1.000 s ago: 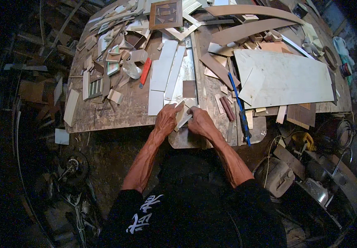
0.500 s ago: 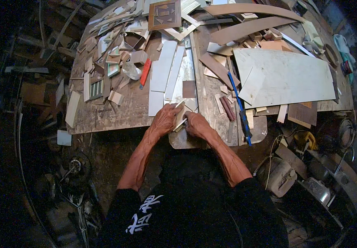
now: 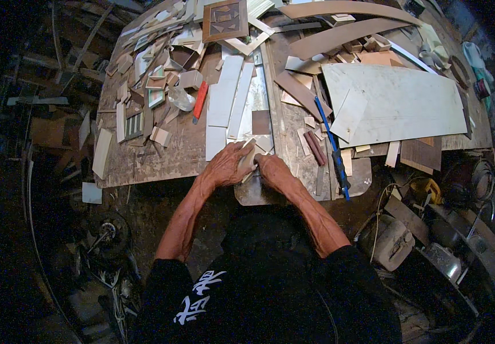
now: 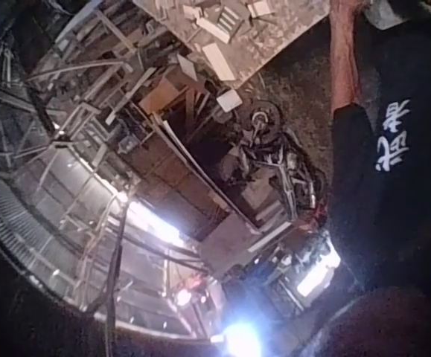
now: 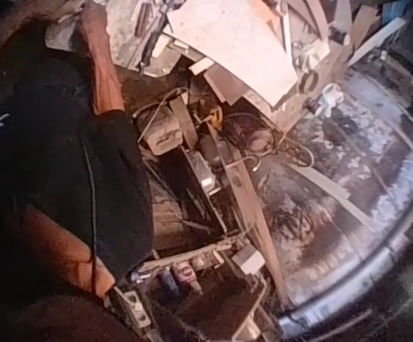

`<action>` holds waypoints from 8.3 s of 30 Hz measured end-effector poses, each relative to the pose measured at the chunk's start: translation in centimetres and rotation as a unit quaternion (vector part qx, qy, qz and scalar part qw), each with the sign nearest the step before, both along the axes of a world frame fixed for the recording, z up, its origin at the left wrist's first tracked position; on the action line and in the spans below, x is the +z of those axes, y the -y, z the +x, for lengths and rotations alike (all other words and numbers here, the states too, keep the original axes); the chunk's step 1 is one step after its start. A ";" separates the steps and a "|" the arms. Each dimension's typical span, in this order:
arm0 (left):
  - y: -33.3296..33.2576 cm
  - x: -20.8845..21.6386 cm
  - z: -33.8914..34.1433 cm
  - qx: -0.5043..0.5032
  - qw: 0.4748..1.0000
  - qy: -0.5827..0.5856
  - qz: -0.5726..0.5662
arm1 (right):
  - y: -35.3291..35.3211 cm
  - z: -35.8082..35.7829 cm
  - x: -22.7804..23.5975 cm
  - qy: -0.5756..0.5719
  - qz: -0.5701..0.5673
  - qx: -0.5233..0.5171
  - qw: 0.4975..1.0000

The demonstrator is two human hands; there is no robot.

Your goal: Assemble small pieces of wood together on a workbench.

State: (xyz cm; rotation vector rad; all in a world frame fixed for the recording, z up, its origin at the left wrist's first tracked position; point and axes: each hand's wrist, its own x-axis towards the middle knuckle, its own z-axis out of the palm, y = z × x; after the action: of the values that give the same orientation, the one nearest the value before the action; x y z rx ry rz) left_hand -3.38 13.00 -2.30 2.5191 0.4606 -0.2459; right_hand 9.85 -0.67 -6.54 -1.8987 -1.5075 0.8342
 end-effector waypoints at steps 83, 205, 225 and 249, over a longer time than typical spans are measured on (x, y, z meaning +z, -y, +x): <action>0.1 0.2 -0.3 -0.026 0.999 -0.012 0.031 | -0.3 2.5 2.5 0.218 0.017 -0.049 0.975; -0.3 -0.2 -0.3 -0.050 0.997 -0.014 0.058 | -0.7 3.0 0.5 0.207 0.003 -0.046 0.977; 0.0 0.0 -0.3 -0.036 0.997 -0.025 0.060 | 3.6 6.9 4.0 0.102 0.126 -0.206 0.965; 0.3 0.3 -0.2 -0.026 0.998 -0.001 0.054 | -0.6 3.9 3.0 0.187 0.152 -0.165 0.957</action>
State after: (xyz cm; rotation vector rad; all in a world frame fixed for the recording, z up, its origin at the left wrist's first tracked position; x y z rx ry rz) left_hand -3.60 12.72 -1.96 2.6395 0.4186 -0.2493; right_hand 13.73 -0.10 -3.52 -2.0608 -1.3697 0.0869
